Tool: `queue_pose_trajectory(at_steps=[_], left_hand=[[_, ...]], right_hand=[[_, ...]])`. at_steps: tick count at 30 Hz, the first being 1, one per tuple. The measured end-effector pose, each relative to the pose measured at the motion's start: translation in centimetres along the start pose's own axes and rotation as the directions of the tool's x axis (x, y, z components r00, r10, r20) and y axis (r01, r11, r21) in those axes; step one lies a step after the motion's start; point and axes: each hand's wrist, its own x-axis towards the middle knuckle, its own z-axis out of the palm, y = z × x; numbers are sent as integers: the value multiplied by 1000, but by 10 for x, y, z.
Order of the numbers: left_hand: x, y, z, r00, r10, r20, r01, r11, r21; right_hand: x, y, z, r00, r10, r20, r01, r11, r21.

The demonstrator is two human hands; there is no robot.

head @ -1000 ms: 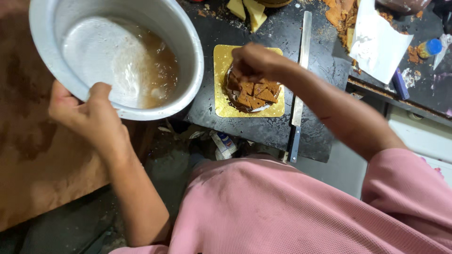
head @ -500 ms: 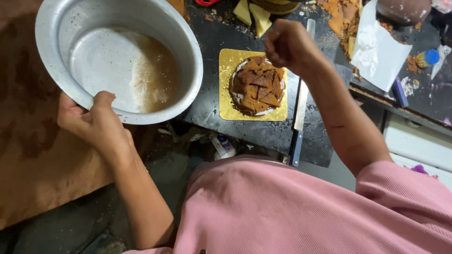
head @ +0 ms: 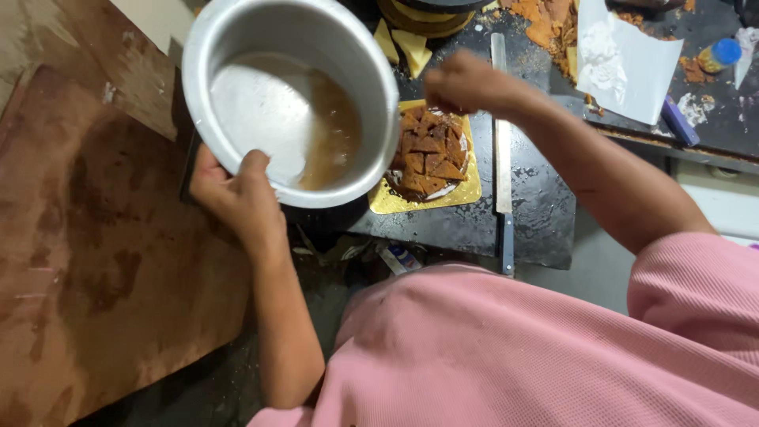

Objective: The person prepares a cake by dipping cake pieces into syrup in a pot, placing them onto a board, spreading cream with a spatula, and drizzling sauce from a bottle.

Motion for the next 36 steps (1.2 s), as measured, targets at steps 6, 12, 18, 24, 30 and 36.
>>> queue_pose_trajectory(at_steps=[6,12,18,24,30,36], left_hand=[[-9,-3,32,994,13,111,-7,998,-58],[-8,-8,51,994,-25,108,41,988,-150],[-7,-20,16,995,-92,-33,88,991,-96],[2,-29,-35,994,-19,-105,7,994,-112],[6,-51,-65,952,-111,-285,89,992,-89],[-17,-71,-78,890,-216,-401,114,958,-262]], right_hand=[[11,-86,37,943,-312,115,329,828,-454],[54,-60,66,920,148,363,-127,989,-82],[6,-63,-1,825,-300,480,-253,562,787],[-12,-40,45,888,115,445,-373,745,553],[-21,-24,49,847,212,488,-348,914,208],[-31,-37,31,861,200,468,-294,946,136]])
